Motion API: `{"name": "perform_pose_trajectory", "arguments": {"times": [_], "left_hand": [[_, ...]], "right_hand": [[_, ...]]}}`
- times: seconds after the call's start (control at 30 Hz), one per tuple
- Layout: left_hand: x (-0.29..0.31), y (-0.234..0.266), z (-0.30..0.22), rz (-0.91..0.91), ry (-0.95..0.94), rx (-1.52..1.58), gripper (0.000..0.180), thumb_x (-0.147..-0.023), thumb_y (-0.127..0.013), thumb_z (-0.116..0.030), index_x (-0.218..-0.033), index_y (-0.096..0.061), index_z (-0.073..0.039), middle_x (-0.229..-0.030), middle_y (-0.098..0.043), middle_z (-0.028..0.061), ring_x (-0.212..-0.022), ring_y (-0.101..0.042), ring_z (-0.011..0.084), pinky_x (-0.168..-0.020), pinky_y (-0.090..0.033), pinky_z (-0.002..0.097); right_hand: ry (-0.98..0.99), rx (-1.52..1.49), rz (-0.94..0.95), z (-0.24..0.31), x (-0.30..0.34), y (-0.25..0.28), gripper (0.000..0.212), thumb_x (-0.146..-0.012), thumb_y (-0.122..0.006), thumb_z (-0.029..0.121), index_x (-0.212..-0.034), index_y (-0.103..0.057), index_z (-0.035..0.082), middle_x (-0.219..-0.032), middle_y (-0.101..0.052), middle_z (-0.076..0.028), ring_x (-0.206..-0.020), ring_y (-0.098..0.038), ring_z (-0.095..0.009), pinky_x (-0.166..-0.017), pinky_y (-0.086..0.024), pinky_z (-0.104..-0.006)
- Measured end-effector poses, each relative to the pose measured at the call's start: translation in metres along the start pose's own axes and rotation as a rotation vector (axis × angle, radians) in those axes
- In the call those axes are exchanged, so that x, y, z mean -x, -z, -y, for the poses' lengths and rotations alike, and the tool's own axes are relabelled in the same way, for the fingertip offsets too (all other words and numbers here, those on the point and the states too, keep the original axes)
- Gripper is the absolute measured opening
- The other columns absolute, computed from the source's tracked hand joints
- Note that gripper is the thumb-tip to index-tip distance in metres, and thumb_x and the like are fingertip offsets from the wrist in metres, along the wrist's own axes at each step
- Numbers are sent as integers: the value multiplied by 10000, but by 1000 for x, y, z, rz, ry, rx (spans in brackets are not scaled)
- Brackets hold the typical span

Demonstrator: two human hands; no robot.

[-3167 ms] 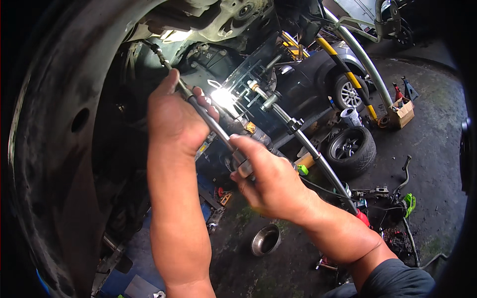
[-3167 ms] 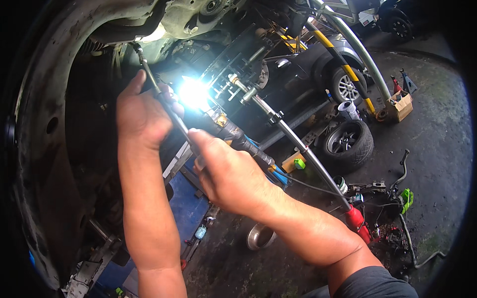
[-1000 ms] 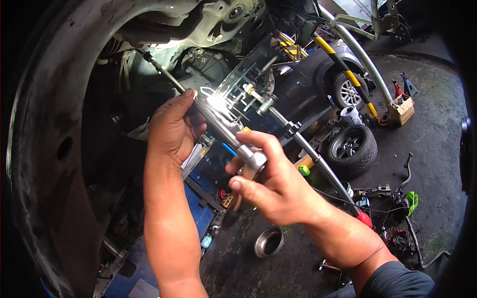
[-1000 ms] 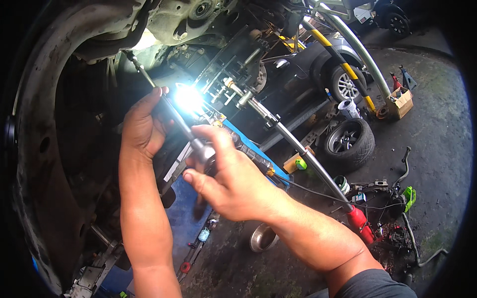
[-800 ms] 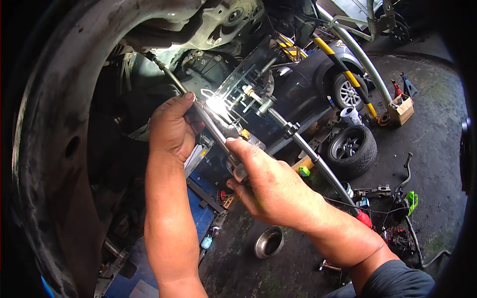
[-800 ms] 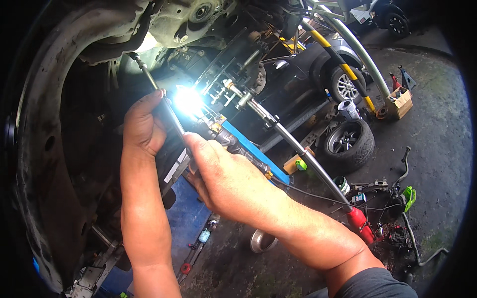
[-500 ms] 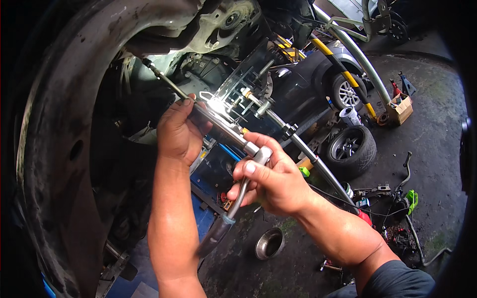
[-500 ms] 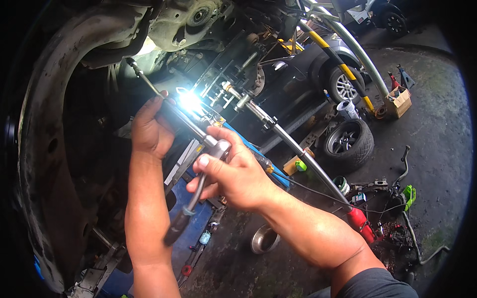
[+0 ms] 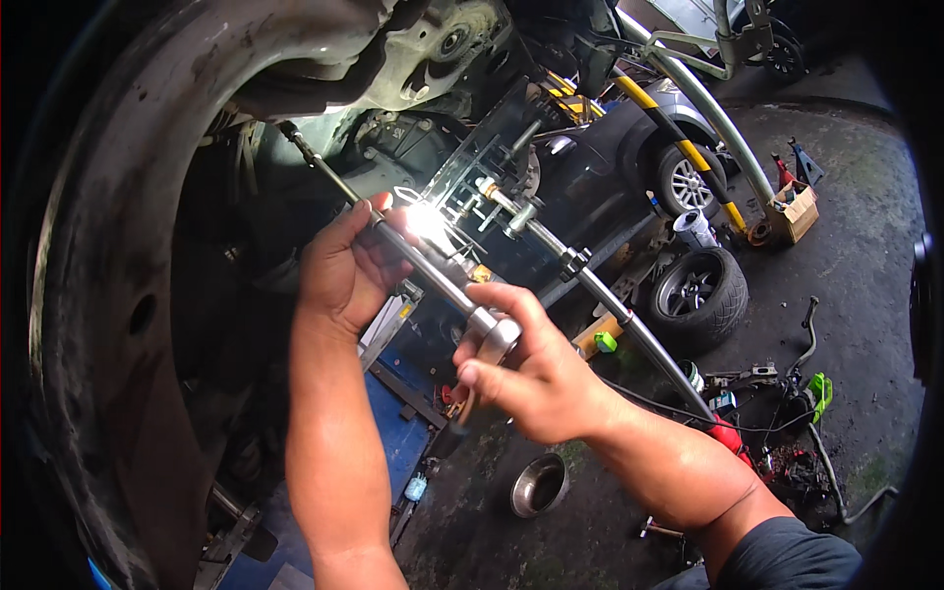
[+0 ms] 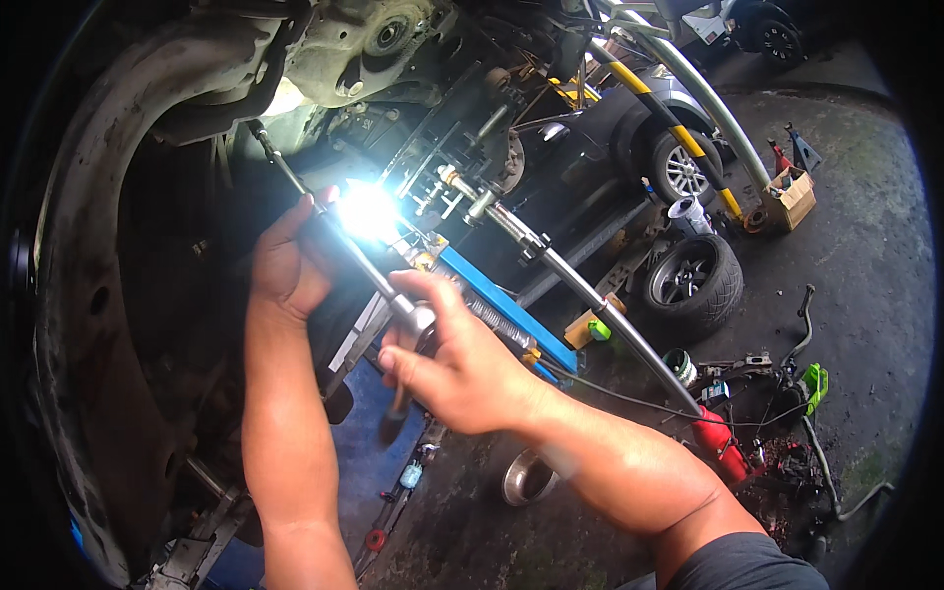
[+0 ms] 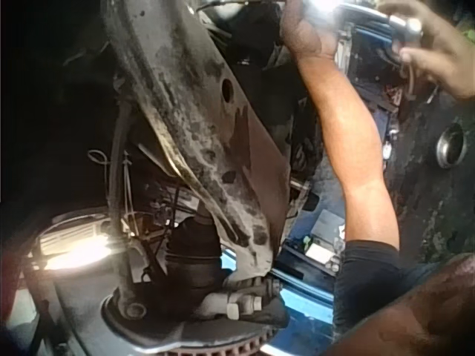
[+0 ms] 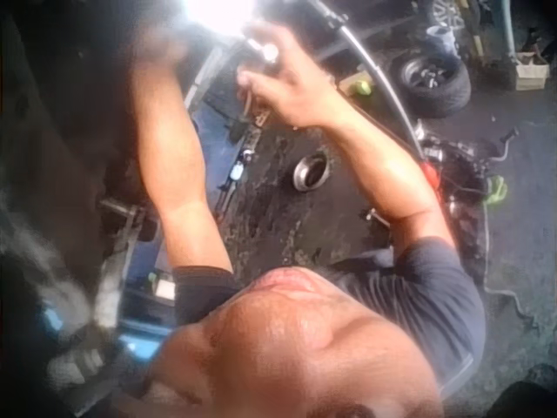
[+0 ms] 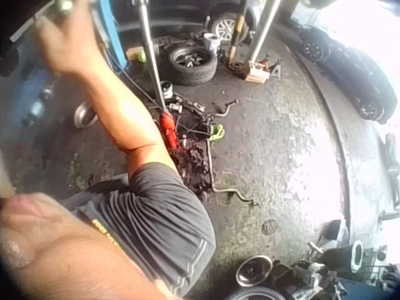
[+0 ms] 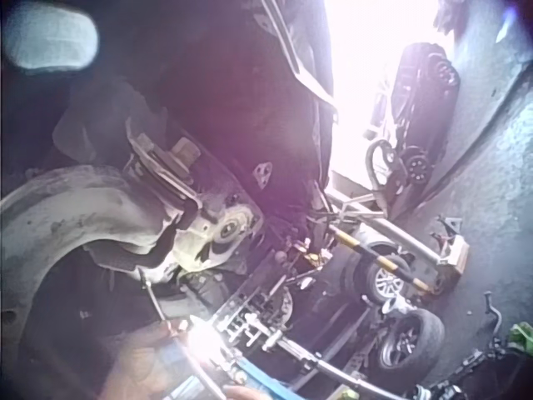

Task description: The person works under a lifted vehicle, using a torque wrench and a portable work light to tighten bolts on the suspension components. The person adjusts the light position and continues tightening fasteners on the undercarriage throughout the clip.

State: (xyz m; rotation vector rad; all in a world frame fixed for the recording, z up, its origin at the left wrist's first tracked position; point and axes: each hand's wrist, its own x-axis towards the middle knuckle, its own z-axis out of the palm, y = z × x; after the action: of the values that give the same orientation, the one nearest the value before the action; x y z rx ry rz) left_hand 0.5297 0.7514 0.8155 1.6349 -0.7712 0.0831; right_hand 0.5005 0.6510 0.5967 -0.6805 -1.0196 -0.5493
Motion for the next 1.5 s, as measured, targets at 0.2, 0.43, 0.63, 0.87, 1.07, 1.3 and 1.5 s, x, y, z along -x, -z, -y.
{"name": "perform_pose_trajectory", "arguments": {"times": [0.2,0.43,0.63,0.87,1.07,1.3,1.5], "left_hand": [[-7,9,6,-50,-109,-117,134,-881,-703,-160,-894,-641,-43,-768,-669,72,-648,-640,197,-616,-540,348],[-1,-2,1,-4,8,-23,159,-882,-702,-184,-911,-648,-36,-758,-669,85,-683,-658,208,-675,-560,353],[-9,6,8,97,-149,-172,207,-909,-672,-219,-1008,-653,-39,-803,-679,91,-718,-680,209,-654,-571,361],[9,5,-1,17,-69,-315,241,-906,-687,-257,-1029,-645,-54,-772,-673,80,-652,-668,198,-554,-554,342],[-1,2,8,82,-171,-141,214,-915,-672,-207,-993,-647,-10,-776,-666,92,-655,-649,199,-622,-544,320],[3,9,5,59,-98,-154,205,-910,-669,-198,-1012,-658,-20,-817,-679,104,-720,-665,214,-681,-544,326],[0,13,13,153,-99,-14,205,-891,-699,-222,-967,-654,-38,-794,-673,81,-712,-664,203,-668,-555,317]], "right_hand": [[266,725,6,1,-4,-1,636,-875,-640,60,-1411,-298,41,-1019,-603,-175,-890,-672,-313,-774,-549,-400],[156,439,-21,-1,-1,2,650,-873,-639,54,-1415,-280,39,-1044,-601,-205,-905,-685,-353,-766,-560,-439],[174,573,-61,-9,0,-3,614,-857,-645,51,-1392,-343,43,-1084,-581,-240,-928,-651,-400,-775,-551,-425],[304,920,41,-2,-1,-3,633,-827,-645,2,-1398,-373,38,-1080,-599,-176,-874,-683,-321,-729,-559,-398],[-54,-266,-10,-7,2,-12,677,-891,-623,5,-1460,-262,70,-1049,-606,-125,-886,-690,-272,-693,-576,-371],[210,837,55,8,-2,-2,657,-804,-644,6,-1393,-355,48,-1037,-592,-233,-920,-637,-411,-761,-546,-432],[-237,-528,-75,-7,4,-13,661,-847,-641,19,-1417,-309,37,-1022,-600,-179,-840,-681,-304,-715,-561,-389]]}}
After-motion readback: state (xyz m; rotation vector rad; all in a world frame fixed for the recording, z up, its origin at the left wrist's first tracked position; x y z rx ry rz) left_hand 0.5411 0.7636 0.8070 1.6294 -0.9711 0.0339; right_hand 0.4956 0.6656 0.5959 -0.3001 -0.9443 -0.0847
